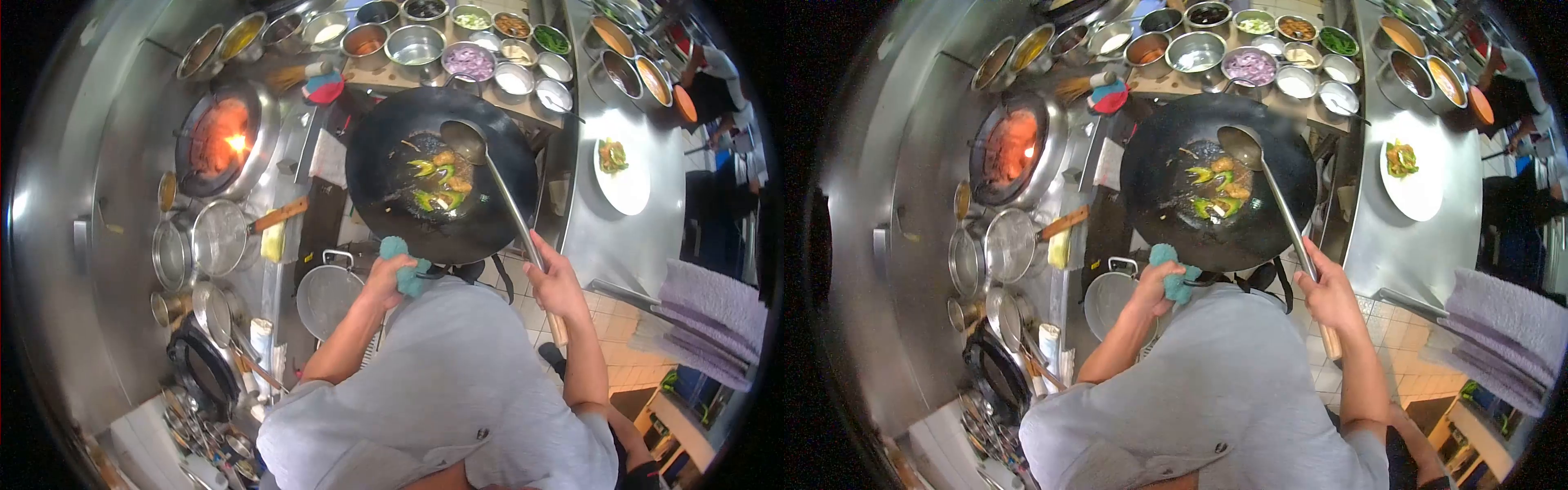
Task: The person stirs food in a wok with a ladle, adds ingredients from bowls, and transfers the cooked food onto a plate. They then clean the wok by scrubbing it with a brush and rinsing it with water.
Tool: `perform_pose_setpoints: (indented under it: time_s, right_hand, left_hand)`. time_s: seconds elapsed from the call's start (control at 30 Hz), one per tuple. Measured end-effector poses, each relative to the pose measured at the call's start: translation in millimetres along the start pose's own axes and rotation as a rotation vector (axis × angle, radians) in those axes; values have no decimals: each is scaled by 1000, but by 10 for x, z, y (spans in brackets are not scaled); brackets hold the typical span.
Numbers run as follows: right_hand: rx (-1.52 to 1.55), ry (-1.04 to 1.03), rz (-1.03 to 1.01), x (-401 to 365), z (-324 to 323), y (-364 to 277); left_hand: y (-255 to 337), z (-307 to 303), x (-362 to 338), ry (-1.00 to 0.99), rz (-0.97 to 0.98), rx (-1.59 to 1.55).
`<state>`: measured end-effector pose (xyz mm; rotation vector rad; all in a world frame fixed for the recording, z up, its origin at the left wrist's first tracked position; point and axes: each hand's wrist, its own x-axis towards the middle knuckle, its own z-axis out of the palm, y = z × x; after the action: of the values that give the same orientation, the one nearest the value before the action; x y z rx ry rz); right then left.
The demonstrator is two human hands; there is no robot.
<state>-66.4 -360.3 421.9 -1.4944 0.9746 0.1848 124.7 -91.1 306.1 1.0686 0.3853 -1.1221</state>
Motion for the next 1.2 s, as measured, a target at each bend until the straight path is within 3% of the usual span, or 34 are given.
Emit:
perform_pose_setpoints:
  time_s: [0.2,0.5,0.6,0.7,0.9,1.03,1.2]
  right_hand:
    - [249,-159,146,-54,296,14]
    - [517,-398,199,78,688,-78]
    - [605,-500,207,77,621,-91]
    - [891,-684,261,205,481,155]
    - [1074,-664,325,147,325,253]
    - [574,-312,181,-112,44,18]
    - [288,-173,148,-177,-176,-16]
  left_hand:
    - [-56,69,31,26,-6,-60]
    - [-124,51,44,45,11,-74]
    - [-113,74,19,76,15,-55]
    - [-132,8,33,58,18,-48]
    - [-80,-40,-75,103,6,-130]
    - [-82,-127,-157,71,38,-87]
    - [-20,38,-260,89,143,-10]
